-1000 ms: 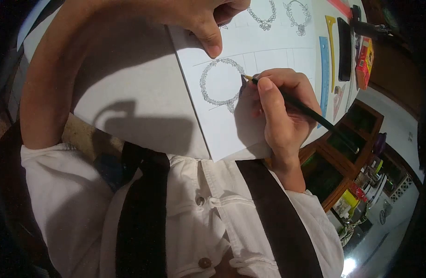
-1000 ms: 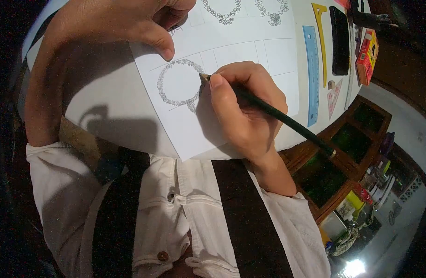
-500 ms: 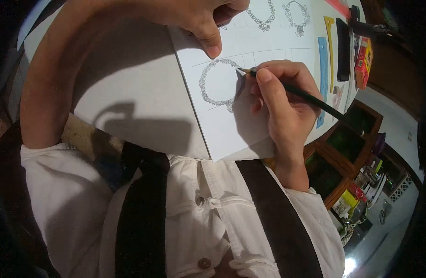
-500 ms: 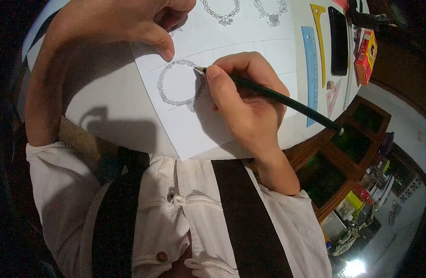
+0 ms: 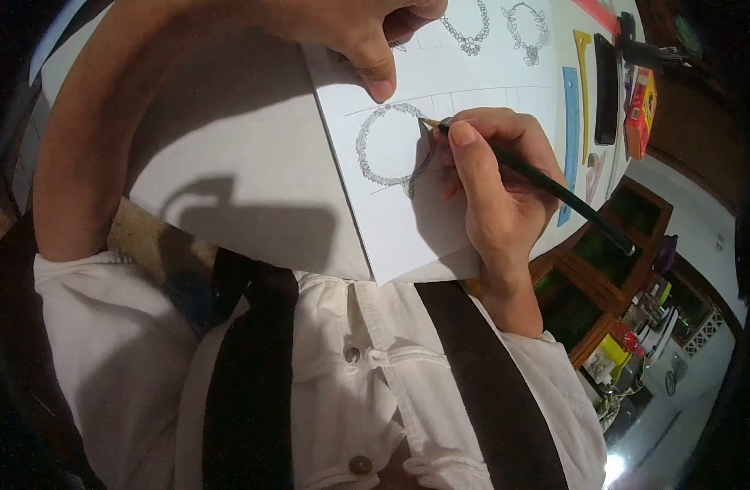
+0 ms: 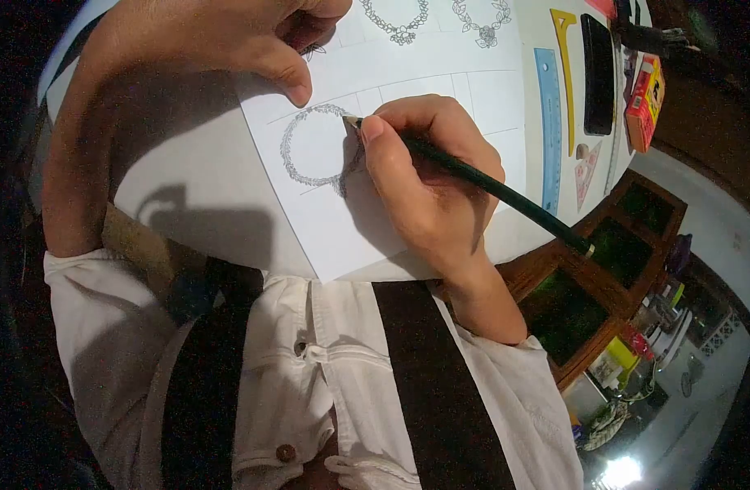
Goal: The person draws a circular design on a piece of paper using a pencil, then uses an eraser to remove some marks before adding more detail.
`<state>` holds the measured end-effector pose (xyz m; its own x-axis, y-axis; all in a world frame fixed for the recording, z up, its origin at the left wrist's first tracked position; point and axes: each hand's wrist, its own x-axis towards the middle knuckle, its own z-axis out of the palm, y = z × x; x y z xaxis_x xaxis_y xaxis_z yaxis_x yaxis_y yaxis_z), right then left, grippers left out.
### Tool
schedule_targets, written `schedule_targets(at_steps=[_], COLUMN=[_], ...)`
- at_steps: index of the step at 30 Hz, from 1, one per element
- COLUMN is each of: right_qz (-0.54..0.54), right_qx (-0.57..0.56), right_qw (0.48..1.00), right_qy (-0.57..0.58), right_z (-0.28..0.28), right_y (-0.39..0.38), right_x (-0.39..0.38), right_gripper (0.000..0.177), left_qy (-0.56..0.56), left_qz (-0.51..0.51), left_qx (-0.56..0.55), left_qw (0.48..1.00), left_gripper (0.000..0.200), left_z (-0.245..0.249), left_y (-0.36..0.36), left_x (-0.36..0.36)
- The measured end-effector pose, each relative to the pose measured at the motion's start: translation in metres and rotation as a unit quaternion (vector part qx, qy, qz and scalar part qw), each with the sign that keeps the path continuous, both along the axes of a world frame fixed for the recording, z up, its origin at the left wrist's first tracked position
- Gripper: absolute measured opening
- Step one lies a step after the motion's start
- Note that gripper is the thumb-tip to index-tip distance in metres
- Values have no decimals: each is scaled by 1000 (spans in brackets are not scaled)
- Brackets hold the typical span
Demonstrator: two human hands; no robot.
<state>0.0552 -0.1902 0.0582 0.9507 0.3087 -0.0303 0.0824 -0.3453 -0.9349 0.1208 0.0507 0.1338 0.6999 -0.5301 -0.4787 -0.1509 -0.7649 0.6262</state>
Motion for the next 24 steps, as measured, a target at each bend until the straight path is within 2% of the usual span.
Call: schedule_targets(at_steps=[2,3,5,9,11,19,21,24], right_qz=[6,11,12,6,15,39,-70,-57], right_qx=[-5,-10,-10,1,2,17,86,105], right_qw=[1000,1000,1000,1000,1000,999,992,991], right_qy=[-5,-10,-8,-11,-17,-32,59,64], right_z=[-1,-2,0,0,-1,-4,4,2], right_y=[-2,-3,-2,1,-1,-2,5,4], right_x=[1,1,1,0,1,3,0,1], right_gripper=[11,11,11,12,12,10,9,9], left_qy=[-111,-111,-21,-40,-82,-96,-107,-75], left_qz=[-14,-14,-35,-59,-26,-5,11,-15], left_qx=[2,2,-59,-27,2,18,38,25], left_qw=[994,994,997,997,996,995,994,997], left_gripper=[30,30,31,31,31,30,30,30], left_z=[-7,-7,-7,-11,-6,-2,-1,-3], left_y=[-1,2,9,4,-1,-5,-7,-1], left_x=[-9,-6,6,7,-4,-12,-12,-1])
